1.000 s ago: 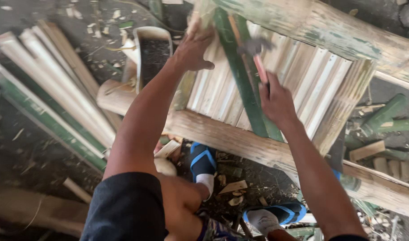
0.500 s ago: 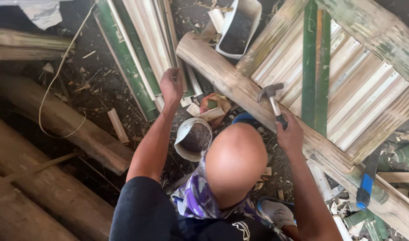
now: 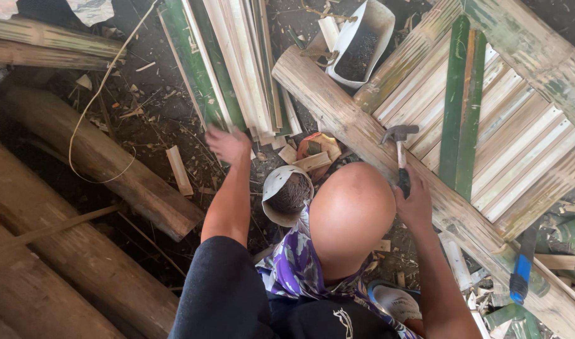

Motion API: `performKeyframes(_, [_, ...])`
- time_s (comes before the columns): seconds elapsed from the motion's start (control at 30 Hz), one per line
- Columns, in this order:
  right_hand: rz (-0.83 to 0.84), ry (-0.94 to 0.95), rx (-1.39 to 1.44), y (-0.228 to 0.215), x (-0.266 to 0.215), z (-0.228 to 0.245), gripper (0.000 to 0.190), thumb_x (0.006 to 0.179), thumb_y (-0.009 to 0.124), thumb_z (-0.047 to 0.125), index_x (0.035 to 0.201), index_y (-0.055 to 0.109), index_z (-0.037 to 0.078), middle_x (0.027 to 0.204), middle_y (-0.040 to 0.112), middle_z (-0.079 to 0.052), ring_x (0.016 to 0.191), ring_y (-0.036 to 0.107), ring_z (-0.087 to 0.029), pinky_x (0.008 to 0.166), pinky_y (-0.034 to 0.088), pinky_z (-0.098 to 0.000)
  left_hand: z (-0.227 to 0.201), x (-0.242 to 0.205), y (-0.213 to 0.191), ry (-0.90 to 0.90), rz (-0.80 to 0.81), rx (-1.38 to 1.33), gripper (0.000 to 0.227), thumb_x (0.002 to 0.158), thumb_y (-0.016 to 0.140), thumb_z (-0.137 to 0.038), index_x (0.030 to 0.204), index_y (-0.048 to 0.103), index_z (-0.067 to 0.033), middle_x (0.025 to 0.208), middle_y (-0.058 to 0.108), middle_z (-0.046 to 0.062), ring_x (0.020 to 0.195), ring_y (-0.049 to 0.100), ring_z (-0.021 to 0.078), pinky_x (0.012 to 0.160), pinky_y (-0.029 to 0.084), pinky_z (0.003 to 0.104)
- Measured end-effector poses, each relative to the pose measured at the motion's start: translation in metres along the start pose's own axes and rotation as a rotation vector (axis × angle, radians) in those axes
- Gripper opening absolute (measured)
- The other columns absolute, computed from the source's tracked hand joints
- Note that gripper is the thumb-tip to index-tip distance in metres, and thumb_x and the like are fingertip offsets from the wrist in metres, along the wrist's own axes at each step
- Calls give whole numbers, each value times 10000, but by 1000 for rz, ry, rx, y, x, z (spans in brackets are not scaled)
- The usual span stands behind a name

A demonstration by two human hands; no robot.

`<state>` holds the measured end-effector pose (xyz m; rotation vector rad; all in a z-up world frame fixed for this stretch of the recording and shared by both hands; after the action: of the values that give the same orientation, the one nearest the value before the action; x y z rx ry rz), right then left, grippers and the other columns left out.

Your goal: The person sits cross-legged and assembles a bamboo frame by securing green bamboo strips to a base of white bamboo slats. They use a machete to trim the strips and a hammer to drive nails into the structure, working methodically along the frame's length.

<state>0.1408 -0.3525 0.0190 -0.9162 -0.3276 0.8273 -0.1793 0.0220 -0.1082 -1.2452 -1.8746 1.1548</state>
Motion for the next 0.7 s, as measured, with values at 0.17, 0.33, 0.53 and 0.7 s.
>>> performKeyframes(0.17, [4,46,-2,1,2,3,635,900,697,190,1501,502,134,1390,545,-212,1268,554,-417,1041,460,-489,48,13,7,-79,296,-83,692,872,732,-370,1434,482,-54,1354,547,274,1234,552,462,1019,454,570])
performKeyframes(0.33, [7,36,-25,-2,0,4,618,908,694,198,1494,510,139,1384,550,-216,1263,547,-430,1033,458,-500,60,37,1,221,269,-391,456,898,715,-219,1293,632,-9,1223,695,218,1108,668,393,974,512,472])
performKeyframes(0.53, [-120,7,-99,-32,-2,14,584,938,704,149,1492,521,124,1386,577,-211,1314,539,-431,1091,457,-497,-26,12,-62,325,606,-880,365,1025,595,-153,1354,541,-5,1139,661,96,1011,612,196,889,525,366])
performKeyframes(0.7, [-485,-61,-99,-111,-12,32,640,993,714,75,1574,448,62,1511,468,-257,1395,494,-447,1167,454,-510,-149,-9,-127,705,1014,-368,347,1030,528,-184,1350,624,-89,1075,681,125,997,636,236,882,535,382])
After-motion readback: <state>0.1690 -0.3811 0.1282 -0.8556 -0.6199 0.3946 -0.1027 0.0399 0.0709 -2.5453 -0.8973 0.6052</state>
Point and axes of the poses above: each hand's wrist, its own x-axis towards the middle knuckle, its own y-axis out of the palm, z = x × y, the point moved 2 cm from there along x, towards the middle knuckle
